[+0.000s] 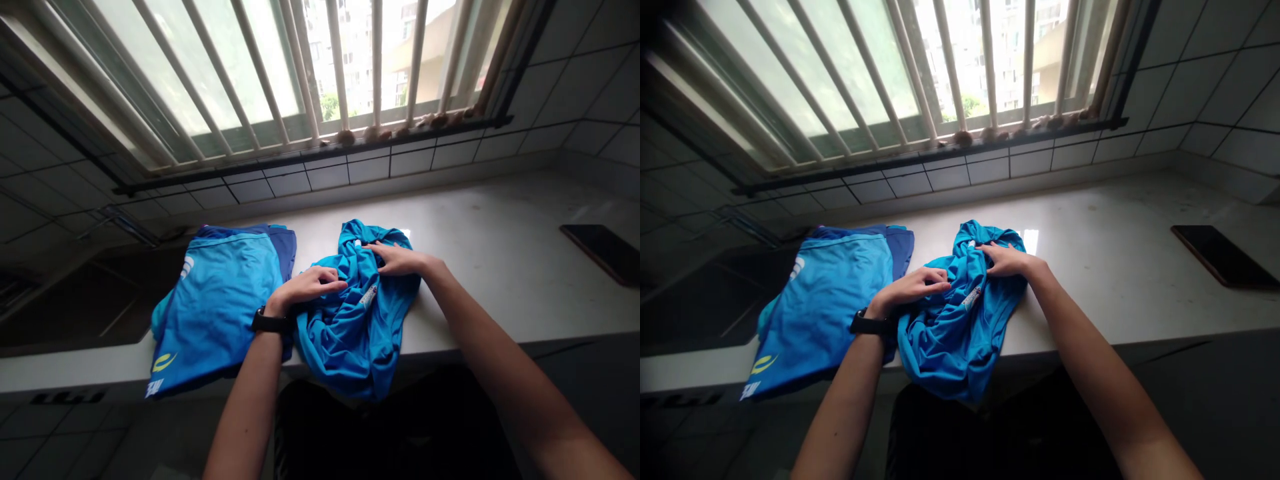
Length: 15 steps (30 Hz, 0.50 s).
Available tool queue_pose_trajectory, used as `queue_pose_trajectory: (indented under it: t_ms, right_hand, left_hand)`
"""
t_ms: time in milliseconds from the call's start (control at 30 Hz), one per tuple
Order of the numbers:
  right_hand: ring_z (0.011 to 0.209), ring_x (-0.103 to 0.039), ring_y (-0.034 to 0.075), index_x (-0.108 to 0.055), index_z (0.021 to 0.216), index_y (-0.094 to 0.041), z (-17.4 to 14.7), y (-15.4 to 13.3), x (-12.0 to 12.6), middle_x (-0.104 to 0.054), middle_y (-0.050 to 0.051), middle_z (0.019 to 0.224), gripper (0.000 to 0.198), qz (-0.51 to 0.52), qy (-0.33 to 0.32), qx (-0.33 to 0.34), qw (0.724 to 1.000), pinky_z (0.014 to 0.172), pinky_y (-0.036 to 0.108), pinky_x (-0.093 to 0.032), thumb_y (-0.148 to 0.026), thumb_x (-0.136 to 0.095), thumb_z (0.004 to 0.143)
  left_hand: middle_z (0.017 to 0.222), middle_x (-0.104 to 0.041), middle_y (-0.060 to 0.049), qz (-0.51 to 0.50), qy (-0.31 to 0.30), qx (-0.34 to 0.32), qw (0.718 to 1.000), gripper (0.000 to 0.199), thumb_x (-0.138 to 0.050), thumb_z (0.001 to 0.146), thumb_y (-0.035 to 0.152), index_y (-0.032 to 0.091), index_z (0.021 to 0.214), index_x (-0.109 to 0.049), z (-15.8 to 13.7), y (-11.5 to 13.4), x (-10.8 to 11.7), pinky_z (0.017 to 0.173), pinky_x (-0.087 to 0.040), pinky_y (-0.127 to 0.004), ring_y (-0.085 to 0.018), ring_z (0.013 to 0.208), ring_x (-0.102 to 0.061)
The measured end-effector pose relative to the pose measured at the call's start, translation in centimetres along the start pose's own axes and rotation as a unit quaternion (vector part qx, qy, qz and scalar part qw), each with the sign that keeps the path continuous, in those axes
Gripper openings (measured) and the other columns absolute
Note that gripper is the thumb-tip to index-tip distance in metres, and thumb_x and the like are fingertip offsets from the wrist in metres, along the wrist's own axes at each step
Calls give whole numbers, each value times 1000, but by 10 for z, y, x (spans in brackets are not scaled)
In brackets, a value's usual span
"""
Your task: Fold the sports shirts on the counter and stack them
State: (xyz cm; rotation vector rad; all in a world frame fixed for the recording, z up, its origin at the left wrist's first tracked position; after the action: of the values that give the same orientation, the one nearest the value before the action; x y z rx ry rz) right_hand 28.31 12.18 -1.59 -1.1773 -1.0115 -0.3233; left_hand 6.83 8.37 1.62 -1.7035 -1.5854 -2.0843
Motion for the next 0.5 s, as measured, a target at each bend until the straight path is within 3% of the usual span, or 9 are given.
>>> queue_pose_trajectory:
  t_ms: [33,100,200,267,367,433,500]
  right_hand:
    - [149,-43,42,-63,144,-32,0,-5,1,-58,8,154,74,3,5,13,1000,122,58,-34,-42,-85,74]
    - [143,-50,39,-64,142,-29,-3,-10,9,-61,9,150,69,2,43,14,999,120,52,-40,-41,-83,77]
    - [124,-64,39,-75,122,-22,-10,-2,23,-71,17,129,45,-51,106,-120,986,107,48,-50,-46,-76,85]
    - [114,-67,40,-77,111,-17,-16,4,27,-72,21,119,40,-99,102,-217,966,98,47,-54,-50,-72,88]
    - [114,-66,37,-76,113,-14,-16,-4,22,-67,22,128,41,-149,60,-222,962,95,42,-54,-48,-66,92]
    - [118,-64,34,-75,117,-14,-13,-10,18,-64,21,134,39,-170,40,-200,964,97,40,-52,-43,-57,98]
    - [121,-62,33,-75,118,-15,-11,-11,16,-64,19,133,39,-177,24,-194,965,100,38,-51,-39,-49,101]
  left_hand:
    - [79,-69,-5,-9,10,1,1000,57,-52,92,68,21,67,-72,0,1,1,76,-54,-29,-20,75,-64]
    - [73,-67,-4,12,93,38,995,54,-48,96,62,20,78,-76,0,-6,8,77,-54,-31,-20,75,-64]
    - [81,-70,-6,108,268,110,951,34,-57,91,47,20,89,-78,-3,-22,26,86,-56,-35,-24,83,-68]
    - [107,-73,-10,143,310,92,935,28,-67,81,37,21,101,-79,-3,-25,30,100,-54,-39,-27,105,-69]
    - [138,-67,-10,106,214,20,971,36,-69,75,35,23,107,-79,6,-22,18,114,-47,-40,-29,130,-61]
    - [138,-68,-9,69,129,-3,989,25,-65,79,40,23,88,-80,9,-17,9,114,-46,-39,-29,129,-62]
    - [125,-74,-9,41,87,-10,995,28,-63,81,44,22,70,-76,7,-11,5,107,-50,-37,-28,117,-67]
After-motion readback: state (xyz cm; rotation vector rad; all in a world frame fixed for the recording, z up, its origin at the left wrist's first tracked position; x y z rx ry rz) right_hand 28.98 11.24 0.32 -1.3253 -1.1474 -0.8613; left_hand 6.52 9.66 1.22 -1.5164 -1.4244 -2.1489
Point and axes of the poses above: each hand's wrist, its own z-axis towards the middle knuckle, its own x-axis out of the back of the hand, y = z × x, the point moved 6 cm from there along z, towards the middle knuckle
